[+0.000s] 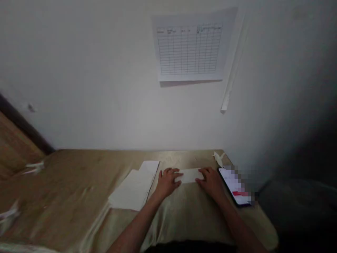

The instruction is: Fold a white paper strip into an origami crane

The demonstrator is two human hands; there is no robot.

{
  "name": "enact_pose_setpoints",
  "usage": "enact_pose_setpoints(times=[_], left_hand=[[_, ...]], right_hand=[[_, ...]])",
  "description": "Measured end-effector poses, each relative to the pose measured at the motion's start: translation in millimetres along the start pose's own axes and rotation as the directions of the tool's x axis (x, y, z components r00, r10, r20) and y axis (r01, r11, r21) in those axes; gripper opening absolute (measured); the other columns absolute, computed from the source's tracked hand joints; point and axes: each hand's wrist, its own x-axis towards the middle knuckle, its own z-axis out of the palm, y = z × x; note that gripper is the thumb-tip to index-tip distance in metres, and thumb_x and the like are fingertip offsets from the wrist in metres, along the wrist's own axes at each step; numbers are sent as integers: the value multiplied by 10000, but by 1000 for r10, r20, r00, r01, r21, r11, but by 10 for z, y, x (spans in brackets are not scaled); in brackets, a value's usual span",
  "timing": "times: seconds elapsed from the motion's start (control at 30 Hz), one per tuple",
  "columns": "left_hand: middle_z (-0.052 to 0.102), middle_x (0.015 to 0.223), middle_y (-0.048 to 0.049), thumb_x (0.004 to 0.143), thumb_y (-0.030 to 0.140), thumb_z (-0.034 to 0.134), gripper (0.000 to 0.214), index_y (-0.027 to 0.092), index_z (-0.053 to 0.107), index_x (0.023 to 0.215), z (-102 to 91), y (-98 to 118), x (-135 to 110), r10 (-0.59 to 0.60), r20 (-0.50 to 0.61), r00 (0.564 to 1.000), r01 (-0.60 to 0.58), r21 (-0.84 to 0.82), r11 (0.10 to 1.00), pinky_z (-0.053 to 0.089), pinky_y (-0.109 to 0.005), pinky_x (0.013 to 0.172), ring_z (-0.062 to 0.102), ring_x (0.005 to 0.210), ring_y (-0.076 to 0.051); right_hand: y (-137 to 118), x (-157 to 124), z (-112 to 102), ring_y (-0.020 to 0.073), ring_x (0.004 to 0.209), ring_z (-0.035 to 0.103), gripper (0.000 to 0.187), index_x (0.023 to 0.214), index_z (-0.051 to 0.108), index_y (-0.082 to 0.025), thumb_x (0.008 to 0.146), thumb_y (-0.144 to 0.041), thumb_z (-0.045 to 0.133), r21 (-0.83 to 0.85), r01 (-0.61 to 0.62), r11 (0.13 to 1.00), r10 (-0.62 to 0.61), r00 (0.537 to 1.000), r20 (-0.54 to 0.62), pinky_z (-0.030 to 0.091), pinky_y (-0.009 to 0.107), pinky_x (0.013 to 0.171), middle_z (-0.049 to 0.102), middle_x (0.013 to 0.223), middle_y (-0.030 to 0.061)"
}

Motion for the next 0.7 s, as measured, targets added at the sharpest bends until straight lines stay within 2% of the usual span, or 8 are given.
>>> enact_pose_setpoints(times=[0.23, 0.43, 0.7], left_hand=[[480, 1621, 87, 951, 296, 649, 499, 473, 598, 1414, -64, -146, 6, 47, 89, 995, -48, 14, 999, 179, -633, 1267, 326, 1546, -304], [404, 1666, 102, 975, 283, 590, 535, 496, 535, 1463, -138, -181, 4, 86, 169, 982, -91, 21, 996, 155, -621, 1279, 258, 1585, -289], [382, 1679, 88, 979, 304, 549, 552, 501, 493, 1492, -155, -190, -24, 98, 185, 978, -108, 40, 993, 137, -650, 1269, 248, 1590, -293]], right_hand=[[113, 65, -40, 274, 1253, 594, 395, 1276, 732, -250, 884, -264, 680, 50, 47, 998, -50, 997, 62, 408, 382, 1123, 649, 1327, 87], [217, 115, -11, 262, 1289, 576, 453, 1318, 707, -276, 882, -181, 634, 42, 77, 996, -81, 990, 114, 390, 382, 1144, 629, 1379, 72], [280, 124, 2, 242, 1332, 540, 566, 1380, 667, -276, 856, -89, 563, 23, 104, 994, -107, 981, 163, 376, 352, 1146, 591, 1441, 70]])
